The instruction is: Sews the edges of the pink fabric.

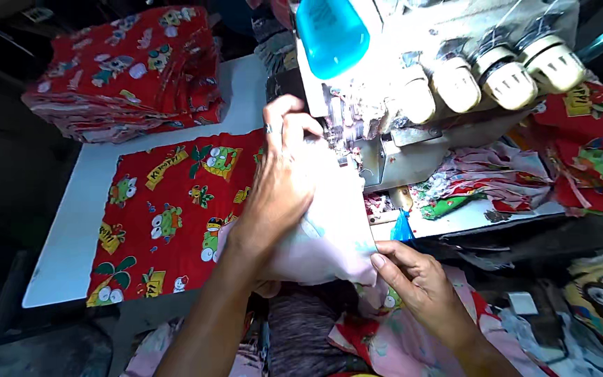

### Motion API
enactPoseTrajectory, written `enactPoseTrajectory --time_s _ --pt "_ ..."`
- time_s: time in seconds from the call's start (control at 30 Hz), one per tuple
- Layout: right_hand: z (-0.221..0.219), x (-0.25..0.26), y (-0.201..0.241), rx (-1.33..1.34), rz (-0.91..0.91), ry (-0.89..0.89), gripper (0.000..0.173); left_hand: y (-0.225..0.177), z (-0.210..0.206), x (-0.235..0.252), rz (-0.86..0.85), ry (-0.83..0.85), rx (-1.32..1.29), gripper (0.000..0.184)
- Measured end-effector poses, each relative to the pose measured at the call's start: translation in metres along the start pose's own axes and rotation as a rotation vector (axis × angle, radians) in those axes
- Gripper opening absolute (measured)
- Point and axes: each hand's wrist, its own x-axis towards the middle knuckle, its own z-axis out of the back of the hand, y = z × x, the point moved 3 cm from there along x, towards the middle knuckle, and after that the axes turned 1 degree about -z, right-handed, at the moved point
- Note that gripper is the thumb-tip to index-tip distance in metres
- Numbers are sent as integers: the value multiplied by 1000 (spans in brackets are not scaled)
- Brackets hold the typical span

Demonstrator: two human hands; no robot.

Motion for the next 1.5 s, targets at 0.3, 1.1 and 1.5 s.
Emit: enactPoseTrajectory --time_s 0.3,1.1,1.5 --pt "-4 50 14 -169 10 -79 16 52 5 40 199 -90 -76 65" --pt "-33 2 -2 -525 93 -50 25 -6 75 -230 871 -49 -360 79" --pt "9 -34 -3 -426 36 -12 16 8 92 -267 853 39 -180 45"
